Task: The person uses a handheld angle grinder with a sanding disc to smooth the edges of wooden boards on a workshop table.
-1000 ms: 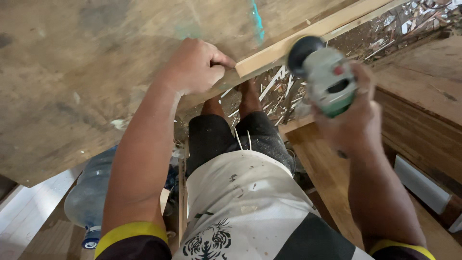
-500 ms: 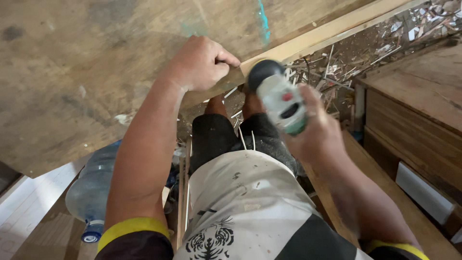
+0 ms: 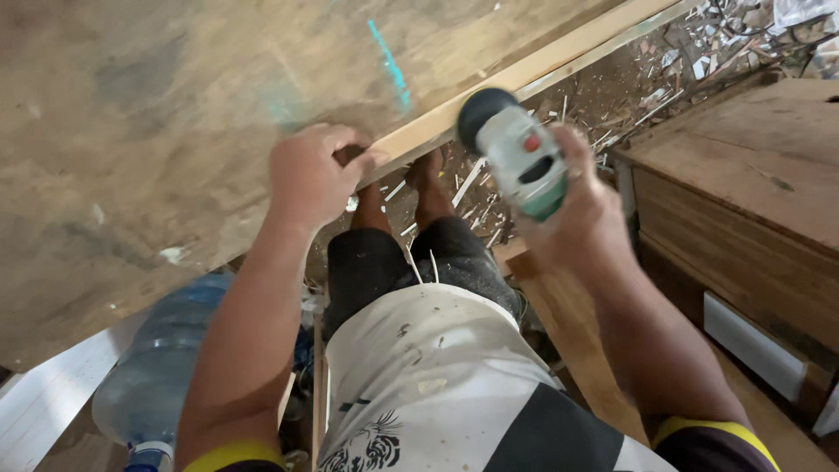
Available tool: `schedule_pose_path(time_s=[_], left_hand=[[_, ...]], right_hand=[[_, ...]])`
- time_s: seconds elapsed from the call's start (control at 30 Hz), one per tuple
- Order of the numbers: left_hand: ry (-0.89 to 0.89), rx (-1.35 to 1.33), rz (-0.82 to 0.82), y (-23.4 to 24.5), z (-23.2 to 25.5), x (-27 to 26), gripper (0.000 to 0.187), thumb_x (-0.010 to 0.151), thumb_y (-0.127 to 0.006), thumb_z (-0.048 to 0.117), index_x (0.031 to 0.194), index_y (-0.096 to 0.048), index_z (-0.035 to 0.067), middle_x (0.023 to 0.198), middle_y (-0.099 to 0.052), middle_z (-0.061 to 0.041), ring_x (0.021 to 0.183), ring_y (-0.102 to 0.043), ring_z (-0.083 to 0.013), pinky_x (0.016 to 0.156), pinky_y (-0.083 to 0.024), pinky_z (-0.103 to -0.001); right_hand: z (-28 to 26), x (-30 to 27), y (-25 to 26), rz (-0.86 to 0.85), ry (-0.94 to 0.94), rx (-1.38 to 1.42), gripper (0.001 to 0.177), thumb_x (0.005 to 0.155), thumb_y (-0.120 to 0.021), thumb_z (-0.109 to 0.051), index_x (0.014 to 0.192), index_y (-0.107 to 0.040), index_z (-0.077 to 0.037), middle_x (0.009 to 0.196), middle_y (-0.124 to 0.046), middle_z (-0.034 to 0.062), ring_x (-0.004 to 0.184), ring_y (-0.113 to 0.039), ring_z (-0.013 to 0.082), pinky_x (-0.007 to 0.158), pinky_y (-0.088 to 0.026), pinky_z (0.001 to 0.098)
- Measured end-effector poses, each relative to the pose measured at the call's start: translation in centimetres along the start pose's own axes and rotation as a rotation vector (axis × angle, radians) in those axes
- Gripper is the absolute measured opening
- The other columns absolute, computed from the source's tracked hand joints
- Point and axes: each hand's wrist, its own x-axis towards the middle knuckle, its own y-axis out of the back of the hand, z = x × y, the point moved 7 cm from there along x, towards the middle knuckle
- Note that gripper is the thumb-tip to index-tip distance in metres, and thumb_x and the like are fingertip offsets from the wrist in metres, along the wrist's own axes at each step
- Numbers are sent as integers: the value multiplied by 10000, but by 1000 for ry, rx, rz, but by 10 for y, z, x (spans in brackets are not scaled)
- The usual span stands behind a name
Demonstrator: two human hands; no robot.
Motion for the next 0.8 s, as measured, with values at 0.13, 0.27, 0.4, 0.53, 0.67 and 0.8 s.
schedule_pose_path(time_s=[0.13,0.27,0.4,0.53,0.67,0.8], left_hand=[[1,-24,171,-4,-3,-11,302,1026,-898,539,1109,-949,253,1033,-884,42,874,-774,-186,757,-544,-390],[74,-114,213,-2,-4,-14,201,966,-984,446,1035,-951,261,876,-800,56,790,-702,-152,737,-507,-334],[77,-133,251,-5,-8,-16,201,952,-1012,382,1066,-950,227,900,-807,38,807,-725,-152,765,-522,-327],[36,-96,279,-1,-4,-16,230,965,-1021,408,1095,-970,225,951,-859,18,800,-761,-162,742,-554,-341],[-19,-89,281,-1,0,-16,210,1002,-957,413,1102,-972,229,980,-878,16,859,-792,-177,769,-564,-340],[-12,-124,275,4,-1,-15,125,997,-949,345,1057,-974,238,907,-843,43,819,-767,-154,718,-529,-327]], right_hand=[[54,8,46,-27,-460,-62,1051,933,-920,-209,1779,-297,-247,1250,-848,242,940,-852,437,743,-711,505],[91,18,99,157,-346,-76,841,938,-861,-214,1634,-390,-260,1446,-770,141,906,-804,453,738,-640,545],[118,28,136,265,-32,37,950,961,-974,120,1659,-347,-27,1700,-584,341,1134,-783,455,786,-666,429],[139,29,138,267,-295,-29,951,957,-996,-88,1650,-347,-128,1503,-697,267,1120,-743,372,910,-619,467],[92,23,94,167,39,-83,978,1026,-966,30,1725,-290,-77,1482,-715,316,931,-814,396,688,-695,404],[24,25,56,-34,-202,29,921,945,-930,-139,1630,-317,-191,1532,-719,174,828,-841,404,601,-709,456]])
